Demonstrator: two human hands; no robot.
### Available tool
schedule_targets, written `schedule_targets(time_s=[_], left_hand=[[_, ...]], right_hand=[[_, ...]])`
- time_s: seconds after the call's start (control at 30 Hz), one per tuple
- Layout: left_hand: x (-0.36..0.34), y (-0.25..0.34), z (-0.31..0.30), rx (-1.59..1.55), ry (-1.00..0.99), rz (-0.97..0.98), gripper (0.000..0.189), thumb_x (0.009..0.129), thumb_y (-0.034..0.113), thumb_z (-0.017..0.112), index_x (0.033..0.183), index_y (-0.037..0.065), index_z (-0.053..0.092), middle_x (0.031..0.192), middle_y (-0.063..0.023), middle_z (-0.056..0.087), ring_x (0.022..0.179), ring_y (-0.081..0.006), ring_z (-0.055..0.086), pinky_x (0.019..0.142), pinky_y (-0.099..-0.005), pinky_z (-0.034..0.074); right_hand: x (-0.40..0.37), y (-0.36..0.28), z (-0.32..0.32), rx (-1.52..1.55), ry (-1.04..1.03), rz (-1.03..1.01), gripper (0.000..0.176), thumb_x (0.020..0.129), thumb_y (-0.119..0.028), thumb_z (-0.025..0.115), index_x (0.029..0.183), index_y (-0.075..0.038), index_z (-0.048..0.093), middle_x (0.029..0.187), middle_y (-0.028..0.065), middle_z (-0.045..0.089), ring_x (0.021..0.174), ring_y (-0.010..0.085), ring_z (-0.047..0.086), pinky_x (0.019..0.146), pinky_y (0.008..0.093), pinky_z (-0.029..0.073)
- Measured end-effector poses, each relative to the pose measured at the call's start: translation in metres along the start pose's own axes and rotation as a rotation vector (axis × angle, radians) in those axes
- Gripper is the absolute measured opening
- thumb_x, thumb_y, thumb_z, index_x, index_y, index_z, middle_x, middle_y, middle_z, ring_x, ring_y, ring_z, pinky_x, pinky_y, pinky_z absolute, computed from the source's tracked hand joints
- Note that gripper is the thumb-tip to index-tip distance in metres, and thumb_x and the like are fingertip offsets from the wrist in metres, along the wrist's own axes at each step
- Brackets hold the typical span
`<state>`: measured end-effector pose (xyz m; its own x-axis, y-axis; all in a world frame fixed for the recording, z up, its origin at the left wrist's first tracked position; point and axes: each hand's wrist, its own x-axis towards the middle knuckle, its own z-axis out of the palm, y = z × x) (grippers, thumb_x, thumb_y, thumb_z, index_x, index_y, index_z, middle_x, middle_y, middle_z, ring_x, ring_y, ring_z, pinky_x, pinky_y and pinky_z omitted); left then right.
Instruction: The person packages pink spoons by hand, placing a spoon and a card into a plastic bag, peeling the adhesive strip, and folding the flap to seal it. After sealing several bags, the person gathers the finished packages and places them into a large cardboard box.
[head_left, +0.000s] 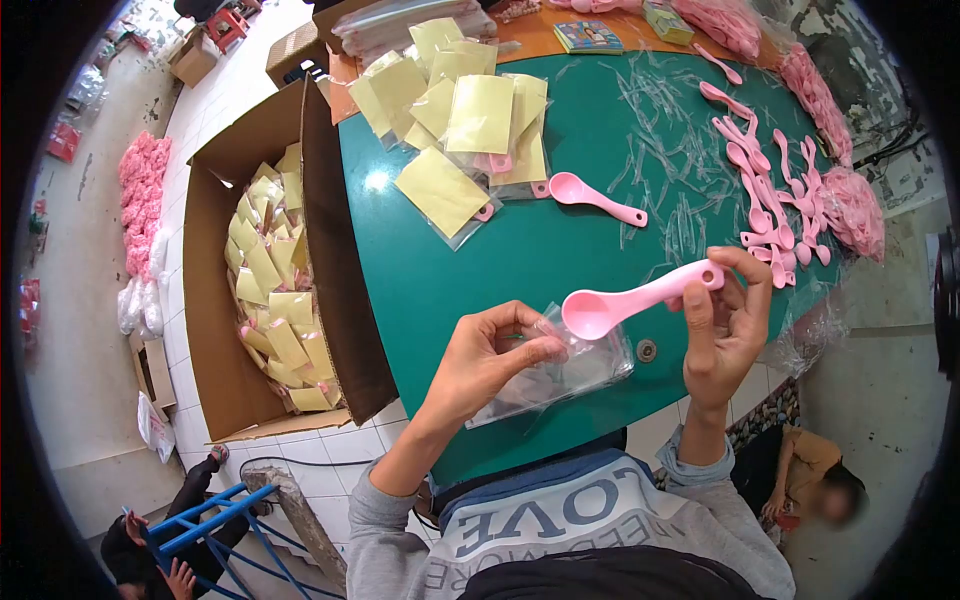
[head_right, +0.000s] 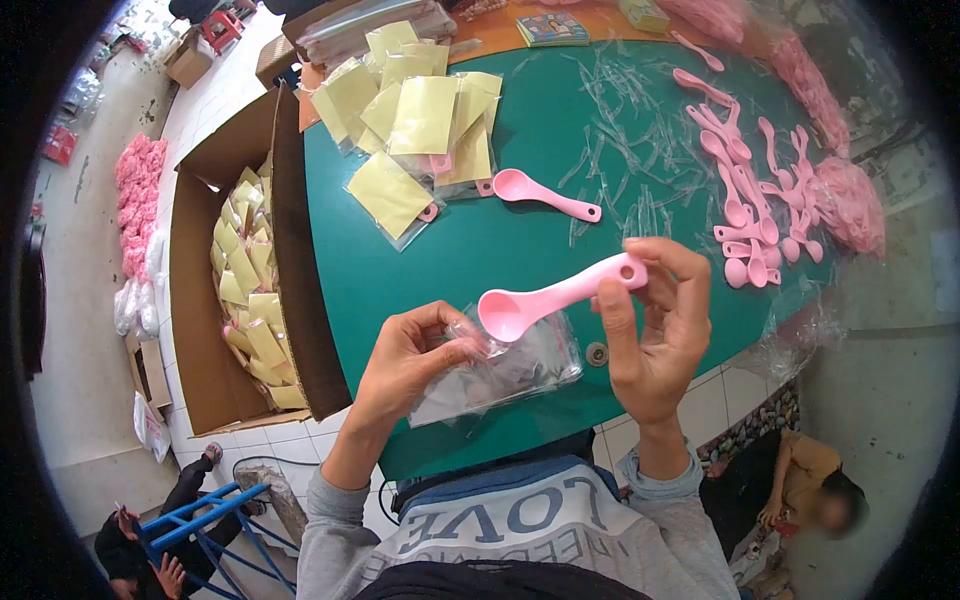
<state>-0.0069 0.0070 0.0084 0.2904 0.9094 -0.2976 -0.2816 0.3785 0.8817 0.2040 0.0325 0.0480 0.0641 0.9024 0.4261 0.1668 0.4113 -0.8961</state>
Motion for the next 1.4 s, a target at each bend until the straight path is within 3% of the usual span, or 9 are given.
schedule_targets(time_s=[0.17, 0.53, 0.63, 0.83, 0.93, 1.13, 1.4], left_hand=[[0.0, -0.006, 0.001, 0.052, -0.024, 0.054, 0.015, 0.083, 0.009, 0.067, 0.09, -0.003, 0.062, 0.084, -0.0079, 0.066, 0.077, -0.0111, 0.063, 0.072, -0.0239, 0.051], [0.002, -0.003, 0.005, 0.037, -0.036, 0.065, 0.017, 0.084, 0.009, 0.066, 0.094, -0.003, 0.06, 0.085, -0.0085, 0.065, 0.08, -0.012, 0.063, 0.073, -0.0252, 0.051], [0.003, 0.0, 0.006, -0.001, -0.028, 0.04, 0.018, 0.084, 0.009, 0.067, 0.096, -0.003, 0.059, 0.085, -0.0083, 0.065, 0.079, -0.012, 0.064, 0.073, -0.0253, 0.051], [0.003, 0.001, 0.003, 0.066, 0.021, 0.031, 0.024, 0.082, 0.008, 0.068, 0.101, -0.003, 0.057, 0.083, -0.0075, 0.066, 0.075, -0.0108, 0.064, 0.073, -0.0235, 0.051], [0.004, -0.002, 0.002, 0.072, 0.021, 0.06, 0.027, 0.082, 0.008, 0.069, 0.103, -0.003, 0.056, 0.082, -0.0077, 0.067, 0.075, -0.0103, 0.064, 0.073, -0.0225, 0.05], [0.004, -0.004, 0.004, 0.052, -0.004, 0.026, 0.031, 0.081, 0.008, 0.07, 0.106, -0.003, 0.056, 0.084, -0.0079, 0.067, 0.079, -0.0102, 0.065, 0.072, -0.022, 0.05], [0.009, 0.001, 0.002, 0.145, -0.027, 0.039, 0.031, 0.084, 0.012, 0.067, 0.109, -0.005, 0.058, 0.092, -0.0086, 0.067, 0.084, -0.0115, 0.065, 0.072, -0.0221, 0.05]], right_hand=[[0.0, 0.001, 0.001, -0.003, 0.019, -0.013, 0.029, 0.088, -0.003, 0.058, 0.113, 0.0, 0.045, 0.088, 0.0088, 0.059, 0.075, 0.0107, 0.058, 0.066, 0.0209, 0.046], [-0.001, 0.003, 0.002, -0.002, 0.03, -0.025, 0.029, 0.087, -0.002, 0.059, 0.113, 0.001, 0.045, 0.095, 0.0088, 0.057, 0.078, 0.0111, 0.058, 0.07, 0.021, 0.046], [-0.002, 0.009, -0.004, -0.106, -0.082, -0.049, 0.03, 0.087, -0.002, 0.058, 0.114, 0.001, 0.045, 0.092, 0.0078, 0.056, 0.08, 0.0114, 0.058, 0.07, 0.0216, 0.047], [0.001, 0.006, -0.003, 0.038, 0.129, -0.061, 0.03, 0.086, -0.002, 0.06, 0.113, 0.001, 0.047, 0.094, 0.0081, 0.057, 0.082, 0.0111, 0.057, 0.071, 0.0215, 0.046], [-0.001, 0.009, -0.006, -0.111, -0.018, -0.052, 0.029, 0.086, -0.002, 0.06, 0.112, 0.001, 0.047, 0.095, 0.0088, 0.058, 0.082, 0.0109, 0.057, 0.071, 0.0217, 0.045], [0.0, 0.004, 0.0, 0.016, 0.029, -0.022, 0.029, 0.085, -0.002, 0.062, 0.11, 0.003, 0.049, 0.098, 0.0092, 0.058, 0.084, 0.0112, 0.058, 0.074, 0.0225, 0.045], [0.006, 0.008, -0.003, -0.057, -0.125, -0.012, 0.029, 0.084, -0.002, 0.062, 0.11, 0.003, 0.051, 0.097, 0.0089, 0.06, 0.084, 0.0107, 0.059, 0.076, 0.0221, 0.045]])
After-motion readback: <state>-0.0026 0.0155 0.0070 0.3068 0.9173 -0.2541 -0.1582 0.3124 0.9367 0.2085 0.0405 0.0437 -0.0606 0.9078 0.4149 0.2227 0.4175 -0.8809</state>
